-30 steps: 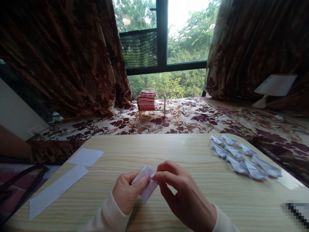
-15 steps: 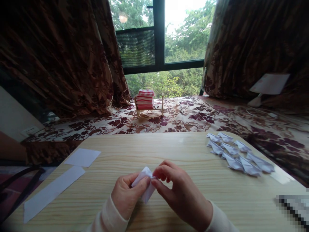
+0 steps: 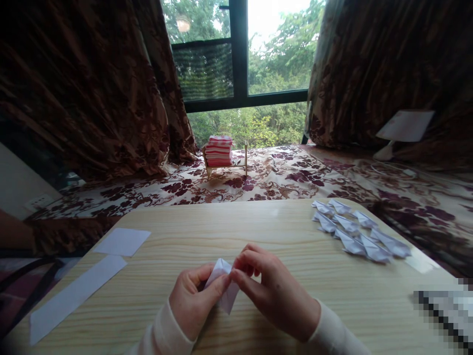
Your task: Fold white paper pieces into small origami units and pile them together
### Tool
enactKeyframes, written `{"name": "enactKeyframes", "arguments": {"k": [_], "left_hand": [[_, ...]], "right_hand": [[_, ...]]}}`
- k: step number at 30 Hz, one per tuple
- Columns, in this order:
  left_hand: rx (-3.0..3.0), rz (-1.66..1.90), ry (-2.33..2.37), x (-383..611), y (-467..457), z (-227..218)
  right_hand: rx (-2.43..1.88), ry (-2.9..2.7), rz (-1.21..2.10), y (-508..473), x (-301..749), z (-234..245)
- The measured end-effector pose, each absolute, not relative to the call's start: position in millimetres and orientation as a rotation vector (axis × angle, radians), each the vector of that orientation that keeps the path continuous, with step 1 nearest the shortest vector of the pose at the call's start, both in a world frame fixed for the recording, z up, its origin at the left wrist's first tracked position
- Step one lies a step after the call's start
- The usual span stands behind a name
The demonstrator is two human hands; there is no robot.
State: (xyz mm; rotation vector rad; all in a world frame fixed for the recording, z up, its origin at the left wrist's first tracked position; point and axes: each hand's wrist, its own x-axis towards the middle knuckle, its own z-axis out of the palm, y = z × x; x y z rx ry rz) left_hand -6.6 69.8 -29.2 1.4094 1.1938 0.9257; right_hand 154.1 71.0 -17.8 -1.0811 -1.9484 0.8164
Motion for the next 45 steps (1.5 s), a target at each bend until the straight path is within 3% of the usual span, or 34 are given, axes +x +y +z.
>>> {"name": "enactKeyframes", "arguments": {"k": [6, 13, 18, 27, 33, 37, 45], "left_hand": [[1.484, 0.787, 1.161, -8, 70, -25], [1.135, 1.116, 1.221, -6, 74, -32], [0.981, 1.083, 1.116, -3, 74, -32], [1.190, 1.021, 1.105, 3, 64, -36], [1.403, 1.007, 1.246, 5, 59, -37], [1.478, 1.036, 1.258, 4, 58, -33], [1.072, 1.075, 1.108, -2, 69, -28]], "right_hand": [[-1.062, -1.957, 0.748, 68, 150, -19], [-1.259, -1.766, 0.785, 74, 151, -17], [-1.169, -1.756, 0.866, 71, 147, -22], [-1.119, -1.688, 1.096, 70, 146, -26], [-1.123, -1.747, 0.947, 65, 141, -21], [-1.187, -1.587, 1.014, 65, 135, -25], [-1.146, -1.450, 1.215, 76, 149, -21]]}}
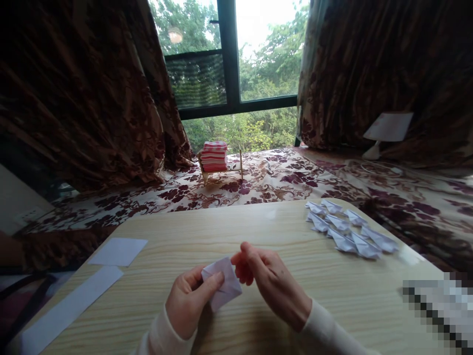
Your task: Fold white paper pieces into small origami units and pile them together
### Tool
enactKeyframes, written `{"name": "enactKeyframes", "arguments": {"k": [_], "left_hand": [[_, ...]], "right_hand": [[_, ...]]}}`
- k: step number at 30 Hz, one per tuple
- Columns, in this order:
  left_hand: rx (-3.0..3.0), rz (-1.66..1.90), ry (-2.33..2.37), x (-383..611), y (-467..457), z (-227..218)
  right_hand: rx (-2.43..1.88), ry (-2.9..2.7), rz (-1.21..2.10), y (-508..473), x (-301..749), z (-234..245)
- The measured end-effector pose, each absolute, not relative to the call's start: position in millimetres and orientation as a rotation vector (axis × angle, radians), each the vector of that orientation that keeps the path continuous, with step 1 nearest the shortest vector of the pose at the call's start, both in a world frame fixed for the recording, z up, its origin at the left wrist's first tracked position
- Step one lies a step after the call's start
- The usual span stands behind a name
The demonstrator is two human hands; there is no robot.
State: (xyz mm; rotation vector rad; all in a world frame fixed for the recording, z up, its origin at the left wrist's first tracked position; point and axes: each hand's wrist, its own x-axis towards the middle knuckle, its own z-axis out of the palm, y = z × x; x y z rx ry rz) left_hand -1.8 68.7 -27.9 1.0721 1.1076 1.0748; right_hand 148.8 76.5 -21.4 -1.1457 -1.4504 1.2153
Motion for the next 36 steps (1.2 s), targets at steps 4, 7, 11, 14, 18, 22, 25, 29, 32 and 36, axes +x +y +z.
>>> {"name": "enactKeyframes", "arguments": {"k": [4, 7, 11, 14, 18, 22, 25, 29, 32, 36], "left_hand": [[1.038, 1.110, 1.071, -4, 73, -29], [1.031, 1.110, 1.064, -6, 74, -31], [1.003, 1.094, 1.042, -8, 77, -35], [0.977, 1.059, 1.049, -9, 79, -40], [0.984, 1.053, 1.069, -10, 82, -48], [0.907, 1.080, 1.071, -10, 84, -54], [0.884, 1.075, 1.045, -11, 85, -54], [0.896, 0.998, 1.001, -12, 82, -42], [0.927, 0.955, 0.981, -10, 77, -31], [0.988, 0.959, 1.036, -7, 73, -28]], "right_hand": [[-1.147, -1.535, 1.178, 73, 154, -13], [-1.108, -1.565, 1.088, 70, 150, -16], [-1.064, -1.631, 0.971, 71, 145, -24], [-1.069, -1.649, 0.979, 72, 146, -28], [-1.051, -1.588, 1.082, 71, 147, -28], [-1.043, -1.517, 1.286, 70, 149, -22], [-1.058, -1.567, 1.413, 71, 150, -18], [-1.091, -1.488, 1.380, 73, 152, -20], [-1.071, -1.432, 1.353, 74, 152, -24], [-1.066, -1.415, 1.296, 74, 153, -26]]}}
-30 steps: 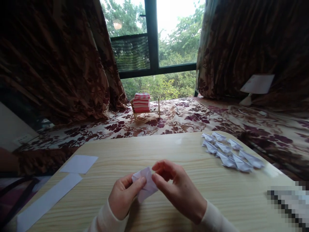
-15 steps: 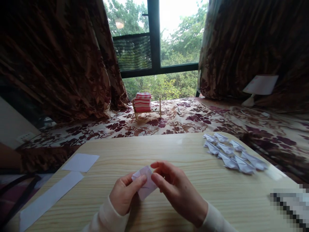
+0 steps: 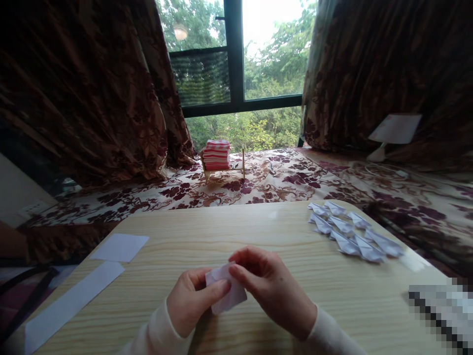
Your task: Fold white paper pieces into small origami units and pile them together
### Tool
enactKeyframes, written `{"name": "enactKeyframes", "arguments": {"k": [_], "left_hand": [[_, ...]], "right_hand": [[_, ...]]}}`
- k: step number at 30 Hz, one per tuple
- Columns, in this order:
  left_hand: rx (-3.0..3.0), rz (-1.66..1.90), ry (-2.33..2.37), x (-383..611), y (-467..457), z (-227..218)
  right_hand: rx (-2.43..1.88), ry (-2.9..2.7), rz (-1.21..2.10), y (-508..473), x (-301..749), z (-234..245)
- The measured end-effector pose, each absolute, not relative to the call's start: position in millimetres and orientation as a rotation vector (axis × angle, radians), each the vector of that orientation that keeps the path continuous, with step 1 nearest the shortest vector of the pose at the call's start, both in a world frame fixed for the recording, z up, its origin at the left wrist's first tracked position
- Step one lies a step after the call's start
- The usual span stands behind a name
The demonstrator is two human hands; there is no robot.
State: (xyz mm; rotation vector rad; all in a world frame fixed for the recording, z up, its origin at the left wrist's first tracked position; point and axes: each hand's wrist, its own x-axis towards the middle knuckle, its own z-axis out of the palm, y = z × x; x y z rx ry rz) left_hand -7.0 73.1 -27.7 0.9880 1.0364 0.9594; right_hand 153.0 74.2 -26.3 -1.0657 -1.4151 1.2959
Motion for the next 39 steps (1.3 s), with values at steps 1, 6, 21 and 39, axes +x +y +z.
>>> {"name": "enactKeyframes", "arguments": {"k": [1, 6, 21, 39], "left_hand": [[0.985, 0.969, 1.055, -7, 73, -29], [0.968, 1.032, 1.116, -9, 77, -32], [1.078, 0.984, 1.137, -10, 76, -29], [1.071, 0.876, 1.158, -2, 71, -16]], "right_hand": [[-1.082, -1.420, 1.233, 74, 154, -25], [-1.143, -1.643, 0.871, 72, 156, -18], [-1.105, -1.766, 0.763, 70, 152, -19], [-1.128, -1.849, 0.821, 71, 153, -21]]}}
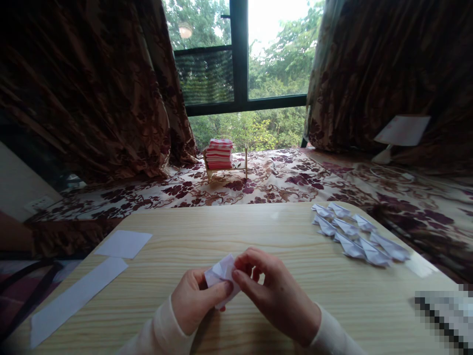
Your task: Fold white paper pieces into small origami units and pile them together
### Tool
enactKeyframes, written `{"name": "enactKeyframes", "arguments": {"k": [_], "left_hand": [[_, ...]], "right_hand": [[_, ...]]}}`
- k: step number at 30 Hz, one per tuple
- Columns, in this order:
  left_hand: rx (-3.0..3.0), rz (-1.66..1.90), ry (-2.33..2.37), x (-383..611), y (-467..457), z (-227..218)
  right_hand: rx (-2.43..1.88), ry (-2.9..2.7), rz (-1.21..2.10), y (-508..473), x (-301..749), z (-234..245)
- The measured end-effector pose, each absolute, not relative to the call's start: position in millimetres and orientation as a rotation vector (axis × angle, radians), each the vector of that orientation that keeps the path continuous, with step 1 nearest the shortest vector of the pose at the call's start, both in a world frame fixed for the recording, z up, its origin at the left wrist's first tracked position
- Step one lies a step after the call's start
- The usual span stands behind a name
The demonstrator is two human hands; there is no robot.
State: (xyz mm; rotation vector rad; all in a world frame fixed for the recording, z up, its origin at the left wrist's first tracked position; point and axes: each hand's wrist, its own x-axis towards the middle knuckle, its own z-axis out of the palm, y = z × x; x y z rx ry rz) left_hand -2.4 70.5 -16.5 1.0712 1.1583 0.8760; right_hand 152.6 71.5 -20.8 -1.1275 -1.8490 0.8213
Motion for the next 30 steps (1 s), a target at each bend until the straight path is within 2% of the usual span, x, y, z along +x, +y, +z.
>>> {"name": "enactKeyframes", "arguments": {"k": [7, 20, 30], "left_hand": [[1.064, 0.890, 1.126, -5, 73, -21], [1.041, 0.881, 1.119, -7, 79, -38], [0.945, 0.897, 1.079, -9, 77, -36]], "right_hand": [[-0.950, -1.945, 0.521, 71, 155, -22], [-0.882, -2.268, 0.029, 68, 157, -10], [-0.849, -2.255, -0.031, 68, 158, -8]]}}
